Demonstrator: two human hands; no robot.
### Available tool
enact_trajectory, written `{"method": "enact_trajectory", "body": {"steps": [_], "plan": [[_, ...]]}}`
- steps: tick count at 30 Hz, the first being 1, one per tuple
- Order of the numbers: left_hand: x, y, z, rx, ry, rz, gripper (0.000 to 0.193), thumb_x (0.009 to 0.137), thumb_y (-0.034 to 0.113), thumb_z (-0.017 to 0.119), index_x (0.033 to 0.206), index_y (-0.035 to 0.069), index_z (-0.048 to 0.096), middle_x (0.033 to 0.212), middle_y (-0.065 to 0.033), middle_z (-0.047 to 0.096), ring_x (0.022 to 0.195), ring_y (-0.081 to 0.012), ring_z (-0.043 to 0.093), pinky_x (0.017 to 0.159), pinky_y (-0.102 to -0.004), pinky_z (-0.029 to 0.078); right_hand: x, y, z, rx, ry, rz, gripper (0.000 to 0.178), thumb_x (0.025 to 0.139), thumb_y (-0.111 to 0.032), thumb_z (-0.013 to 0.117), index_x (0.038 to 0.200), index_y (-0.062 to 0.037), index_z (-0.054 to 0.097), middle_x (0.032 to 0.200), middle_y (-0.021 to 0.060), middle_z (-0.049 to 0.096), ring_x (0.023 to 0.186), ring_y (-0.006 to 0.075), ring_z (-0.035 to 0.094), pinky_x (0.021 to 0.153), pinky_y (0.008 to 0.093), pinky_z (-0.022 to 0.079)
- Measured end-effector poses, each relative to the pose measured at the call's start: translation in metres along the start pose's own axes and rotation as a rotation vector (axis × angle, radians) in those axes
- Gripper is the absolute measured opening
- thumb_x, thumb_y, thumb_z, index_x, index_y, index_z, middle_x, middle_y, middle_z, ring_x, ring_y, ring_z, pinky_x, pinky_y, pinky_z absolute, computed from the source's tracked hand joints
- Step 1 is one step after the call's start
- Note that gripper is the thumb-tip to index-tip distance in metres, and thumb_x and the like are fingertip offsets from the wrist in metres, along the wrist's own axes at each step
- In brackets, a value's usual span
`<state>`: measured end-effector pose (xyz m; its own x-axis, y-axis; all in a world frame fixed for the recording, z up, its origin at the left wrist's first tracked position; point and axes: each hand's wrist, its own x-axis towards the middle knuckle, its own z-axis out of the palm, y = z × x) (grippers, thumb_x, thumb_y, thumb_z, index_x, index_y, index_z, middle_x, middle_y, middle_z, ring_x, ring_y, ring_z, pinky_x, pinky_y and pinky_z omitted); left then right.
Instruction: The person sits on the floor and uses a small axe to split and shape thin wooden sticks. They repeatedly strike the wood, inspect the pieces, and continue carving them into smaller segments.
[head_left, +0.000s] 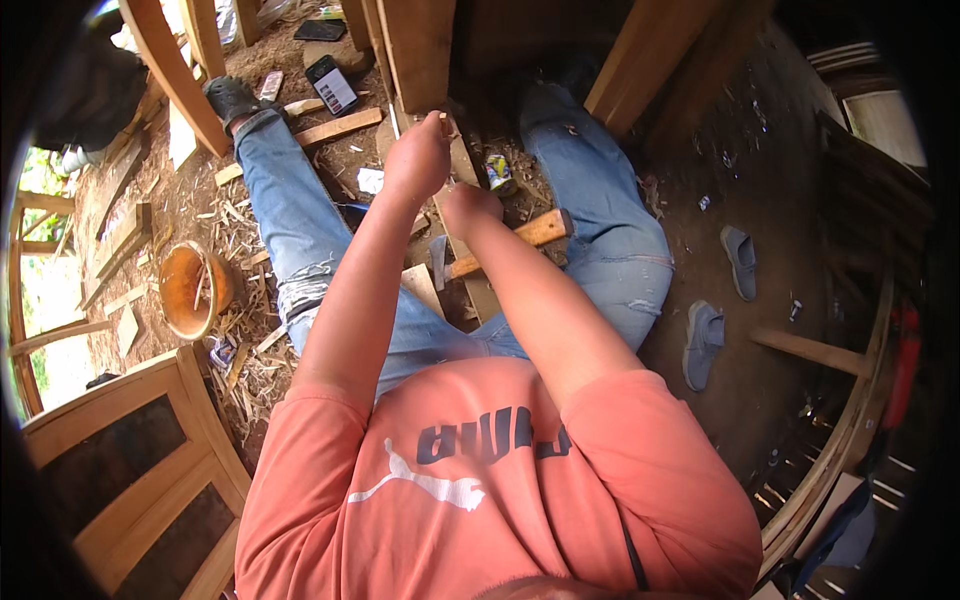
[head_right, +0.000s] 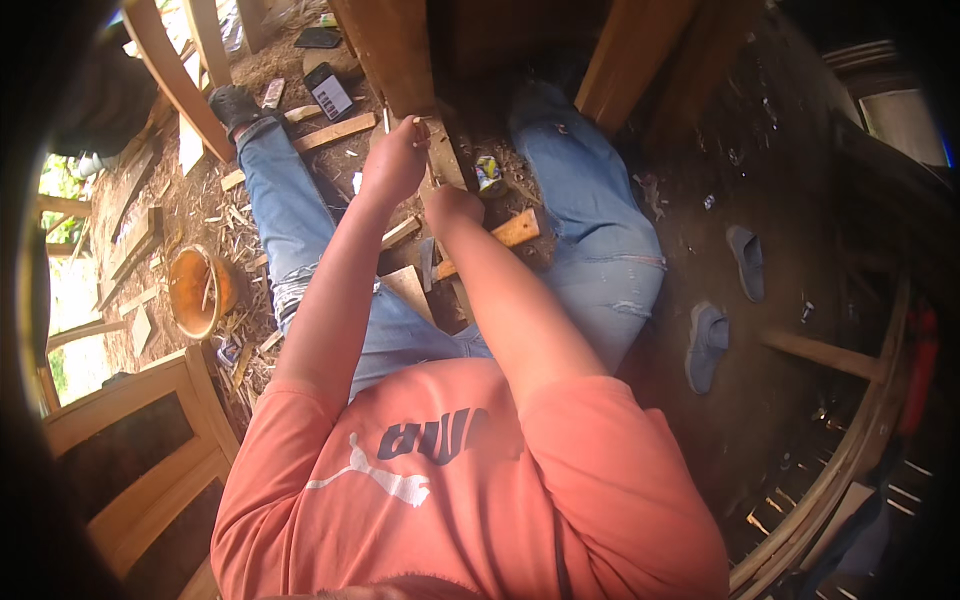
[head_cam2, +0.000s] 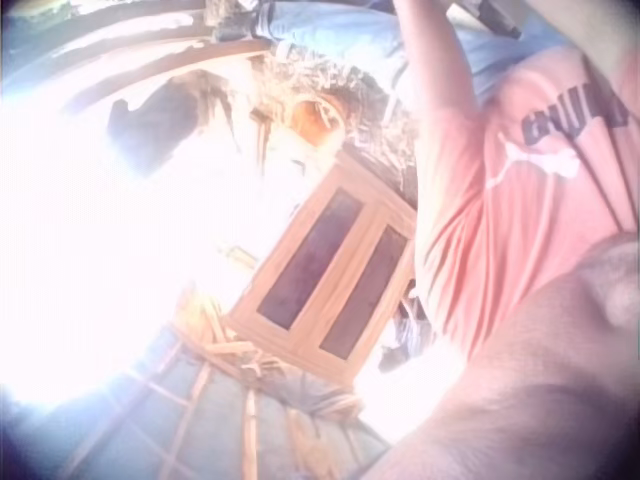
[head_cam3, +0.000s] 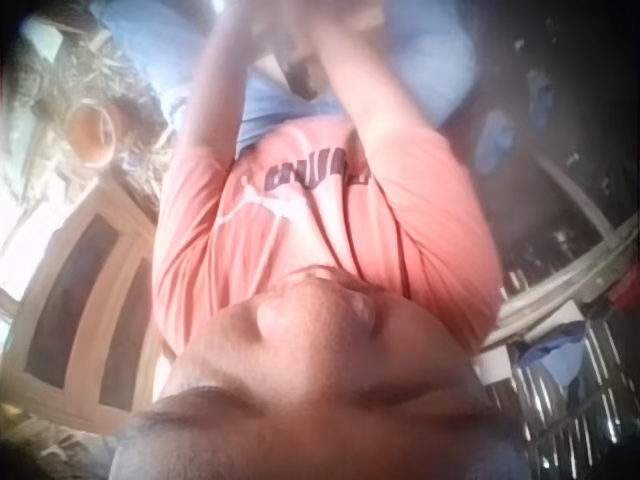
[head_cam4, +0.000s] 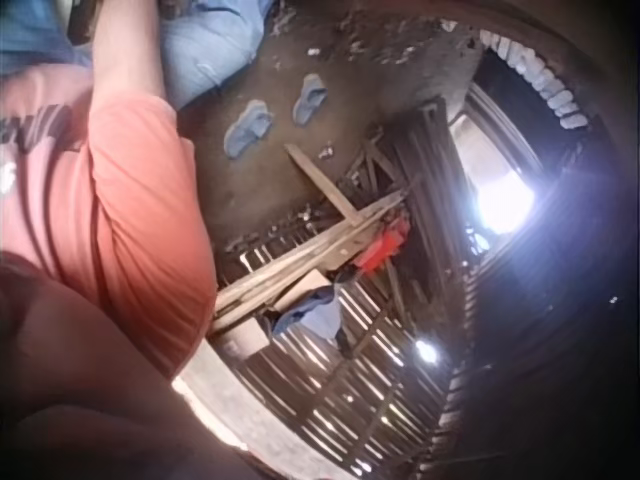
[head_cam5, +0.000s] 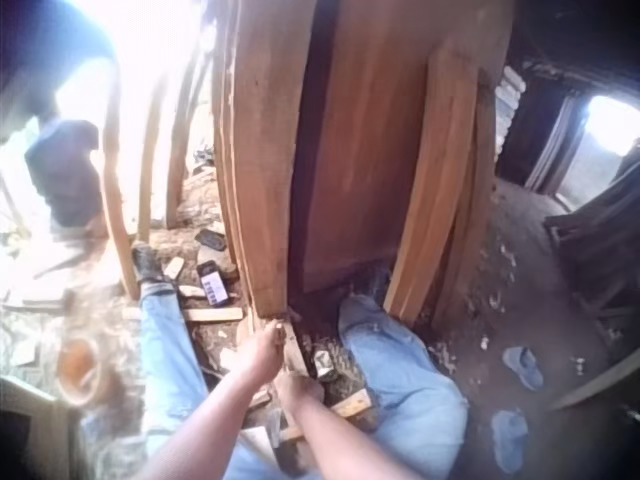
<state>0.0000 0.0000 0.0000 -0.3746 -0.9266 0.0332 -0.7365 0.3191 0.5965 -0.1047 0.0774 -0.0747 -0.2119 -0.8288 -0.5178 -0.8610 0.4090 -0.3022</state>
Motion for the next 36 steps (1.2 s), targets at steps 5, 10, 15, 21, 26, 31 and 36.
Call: {"method": "enact_trajectory", "body": {"steps": [5, 10, 15, 21, 26, 31, 36], "plan": [[-0.026, 0.017, 0.012, -0.105, -0.081, -0.002, 0.021, 0.102, 0.019, 0.064, 0.118, 0.006, 0.063, 0.107, -0.0244, 0.074, 0.105, -0.0478, 0.069, 0.087, -0.0556, 0.054, -0.017, 0.024, 0.015, -0.042, -0.018, 0.047, 0.032, 0.1, -0.024, 0.057, 0.115, -0.0045, 0.078, 0.122, 0.021, 0.077, 0.118, 0.0353, 0.075, 0.098, 0.0455, 0.06], [-0.026, 0.01, 0.006, -0.069, -0.026, -0.005, 0.022, 0.102, 0.019, 0.065, 0.12, 0.006, 0.063, 0.108, -0.0252, 0.074, 0.105, -0.0475, 0.069, 0.088, -0.0557, 0.054, -0.008, 0.009, 0.022, 0.002, -0.005, 0.059, 0.03, 0.101, -0.023, 0.057, 0.115, -0.0055, 0.078, 0.123, 0.02, 0.077, 0.119, 0.0344, 0.074, 0.097, 0.0461, 0.061], [-0.034, 0.009, 0.006, -0.131, 0.003, -0.013, 0.018, 0.1, 0.017, 0.062, 0.115, 0.006, 0.064, 0.104, -0.0249, 0.073, 0.101, -0.0485, 0.069, 0.087, -0.058, 0.053, -0.014, 0.018, 0.028, 0.033, 0.049, 0.038, 0.031, 0.101, -0.018, 0.052, 0.115, -0.0026, 0.076, 0.124, 0.0246, 0.075, 0.115, 0.0389, 0.075, 0.097, 0.0476, 0.06], [-0.041, 0.003, -0.009, -0.239, -0.051, -0.126, 0.015, 0.098, 0.009, 0.064, 0.112, 0.005, 0.064, 0.104, -0.0264, 0.073, 0.102, -0.0491, 0.068, 0.088, -0.0539, 0.054, -0.017, 0.027, 0.014, 0.008, 0.059, -0.148, 0.034, 0.098, -0.02, 0.054, 0.115, 0.0023, 0.074, 0.119, 0.0277, 0.075, 0.112, 0.0397, 0.075, 0.096, 0.0491, 0.06], [-0.047, -0.012, -0.007, -0.252, -0.03, -0.008, 0.017, 0.096, 0.006, 0.063, 0.113, 0.005, 0.065, 0.102, -0.0264, 0.073, 0.101, -0.0487, 0.069, 0.087, -0.0522, 0.055, -0.037, 0.016, -0.008, 0.012, 0.006, -0.074, 0.033, 0.1, -0.017, 0.053, 0.116, -0.0003, 0.075, 0.12, 0.0253, 0.076, 0.112, 0.0392, 0.075, 0.095, 0.0482, 0.06], [-0.052, -0.001, -0.003, -0.191, -0.071, 0.017, 0.016, 0.095, 0.005, 0.062, 0.111, 0.005, 0.065, 0.101, -0.0255, 0.074, 0.099, -0.047, 0.071, 0.086, -0.0518, 0.056, -0.039, 0.018, -0.006, -0.052, -0.046, -0.095, 0.035, 0.101, -0.015, 0.048, 0.117, 0.0019, 0.074, 0.119, 0.0265, 0.076, 0.111, 0.0404, 0.075, 0.096, 0.049, 0.06], [-0.06, 0.0, -0.004, -0.242, -0.044, 0.014, 0.013, 0.095, 0.004, 0.066, 0.109, 0.005, 0.065, 0.1, -0.0233, 0.075, 0.097, -0.0435, 0.073, 0.084, -0.05, 0.058, -0.042, 0.02, 0.004, 0.014, 0.093, -0.074, 0.032, 0.1, -0.014, 0.05, 0.115, 0.0018, 0.072, 0.116, 0.0252, 0.077, 0.11, 0.0396, 0.075, 0.094, 0.0487, 0.06]]}}
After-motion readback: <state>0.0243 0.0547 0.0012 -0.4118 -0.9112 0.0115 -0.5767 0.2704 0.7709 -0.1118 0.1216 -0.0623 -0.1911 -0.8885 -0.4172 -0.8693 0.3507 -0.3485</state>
